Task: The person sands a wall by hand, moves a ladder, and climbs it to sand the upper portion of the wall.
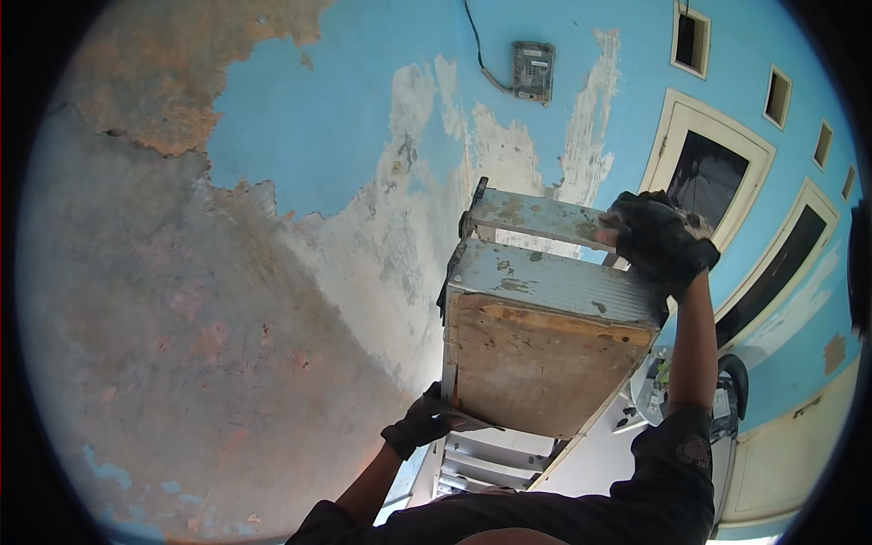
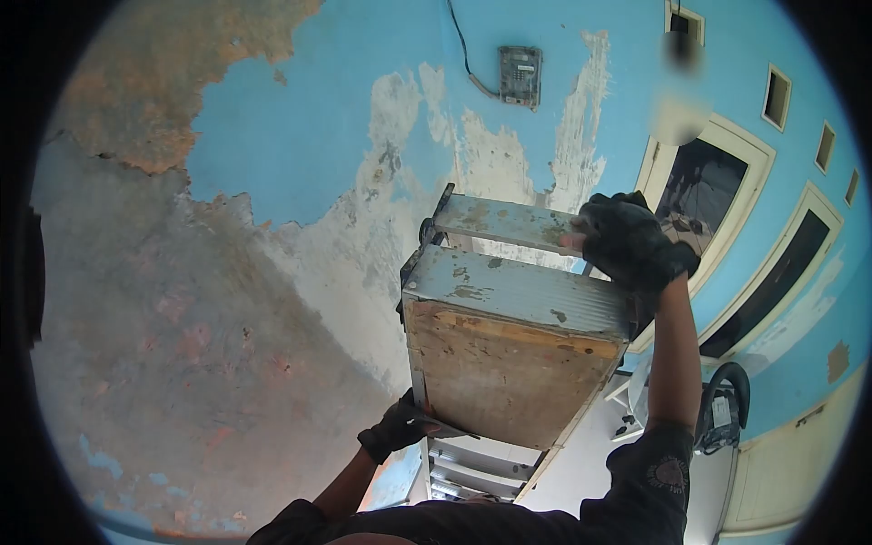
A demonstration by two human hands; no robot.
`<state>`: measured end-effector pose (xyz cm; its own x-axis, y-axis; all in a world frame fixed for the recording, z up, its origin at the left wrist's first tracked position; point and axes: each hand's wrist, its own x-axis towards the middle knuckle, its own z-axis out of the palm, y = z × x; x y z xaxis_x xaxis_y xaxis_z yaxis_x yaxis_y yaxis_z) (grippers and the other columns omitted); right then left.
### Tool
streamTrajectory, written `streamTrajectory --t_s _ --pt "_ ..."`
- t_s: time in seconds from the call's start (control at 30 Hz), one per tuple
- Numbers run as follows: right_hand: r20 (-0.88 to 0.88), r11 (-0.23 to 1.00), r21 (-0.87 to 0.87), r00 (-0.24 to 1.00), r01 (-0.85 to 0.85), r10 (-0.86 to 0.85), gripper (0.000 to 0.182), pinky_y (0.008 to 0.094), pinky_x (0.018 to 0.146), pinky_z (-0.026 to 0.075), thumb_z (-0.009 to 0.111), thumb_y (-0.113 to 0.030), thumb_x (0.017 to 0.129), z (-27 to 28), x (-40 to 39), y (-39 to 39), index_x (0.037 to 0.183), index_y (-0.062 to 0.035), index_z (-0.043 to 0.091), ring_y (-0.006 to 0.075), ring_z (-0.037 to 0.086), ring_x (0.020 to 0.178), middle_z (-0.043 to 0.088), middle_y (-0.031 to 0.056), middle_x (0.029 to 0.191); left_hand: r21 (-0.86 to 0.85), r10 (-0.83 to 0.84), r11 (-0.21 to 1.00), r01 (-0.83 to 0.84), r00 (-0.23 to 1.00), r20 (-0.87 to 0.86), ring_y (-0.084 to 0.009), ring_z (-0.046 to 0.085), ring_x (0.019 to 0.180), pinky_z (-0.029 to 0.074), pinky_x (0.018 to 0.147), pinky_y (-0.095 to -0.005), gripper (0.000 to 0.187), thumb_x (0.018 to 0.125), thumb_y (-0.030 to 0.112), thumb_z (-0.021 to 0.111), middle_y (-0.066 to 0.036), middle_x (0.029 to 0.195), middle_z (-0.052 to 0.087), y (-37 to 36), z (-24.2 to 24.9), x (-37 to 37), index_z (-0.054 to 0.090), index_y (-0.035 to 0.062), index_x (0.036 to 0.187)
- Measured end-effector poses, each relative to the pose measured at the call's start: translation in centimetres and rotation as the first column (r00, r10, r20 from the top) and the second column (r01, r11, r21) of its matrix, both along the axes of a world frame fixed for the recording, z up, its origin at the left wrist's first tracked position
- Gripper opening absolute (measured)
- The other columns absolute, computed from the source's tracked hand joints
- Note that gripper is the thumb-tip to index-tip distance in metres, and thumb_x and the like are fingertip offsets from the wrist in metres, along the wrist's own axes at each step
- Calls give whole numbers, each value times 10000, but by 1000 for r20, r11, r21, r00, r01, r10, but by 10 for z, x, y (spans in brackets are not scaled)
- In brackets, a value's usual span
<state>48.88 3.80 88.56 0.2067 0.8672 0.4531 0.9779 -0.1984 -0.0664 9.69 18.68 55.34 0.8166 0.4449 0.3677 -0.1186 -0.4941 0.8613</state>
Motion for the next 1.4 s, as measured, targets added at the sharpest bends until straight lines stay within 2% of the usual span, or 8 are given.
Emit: streamTrajectory --t_s 0.17,0.3,0.83,0.93,0.97,1.07,1.23,1.4 --pt "-110 953 -296 988 72 -109 634 430 845 523 565 -639 920 1 14 39 1069 -35 684 329 693 944 705 185 957 17 -63 998 67 982 -175 -326 596 1183 502 973 -403 232 763 127 876 -133 1221 635 13 -16 -4 765 81 962" --pt "-182 929 -364 974 63 -137 530 410 845 513 557 -556 968 11 2 37 1099 -57 674 281 684 928 691 149 947 -17 -64 998 62 967 -246 -242 637 1141 516 971 -376 238 764 102 864 -80 1192 656 6 30 3 793 121 991" --pt "-179 974 -226 982 18 -59 640 432 815 528 570 -649 915 -6 19 38 1051 -34 685 322 710 888 713 162 882 -29 43 998 -54 955 -294 -247 676 1005 535 889 -379 228 737 64 874 -85 1108 692 -1 23 1 796 111 946" --pt "-163 972 -227 982 53 -92 613 429 803 525 566 -636 922 -5 17 38 1041 -47 689 317 702 847 705 157 847 -233 30 969 -80 977 -212 -255 679 990 536 880 -389 247 728 75 880 -91 1121 693 -3 18 4 784 104 954" --pt "-123 980 -194 989 53 -78 604 424 801 525 563 -631 925 -8 15 37 1046 -52 688 318 698 839 703 156 846 -37 12 999 -22 967 -253 -254 682 995 539 879 -384 228 736 71 876 -95 1131 692 3 10 -1 786 102 943" --pt "-186 969 -243 978 52 -99 600 431 806 522 548 -623 934 -4 10 37 1049 -50 688 337 696 853 705 171 883 11 -20 1000 25 952 -305 -261 678 1019 542 876 -373 197 750 71 872 -101 1133 693 7 16 -2 789 104 925" --pt "-311 964 -254 938 76 -155 584 420 848 503 585 -591 932 -1 2 33 1095 -38 677 324 675 894 690 162 899 -292 -31 953 -84 929 -368 -291 600 1127 511 963 -400 213 718 115 890 -109 1226 606 1 22 0 793 107 908" --pt "-255 978 -202 960 60 -112 515 418 832 494 611 -522 940 -4 4 36 1054 -25 682 301 663 858 680 162 882 -22 -1 1000 -6 945 -328 -281 656 1087 546 897 -388 339 710 58 895 -125 1177 646 12 63 11 741 80 1011"
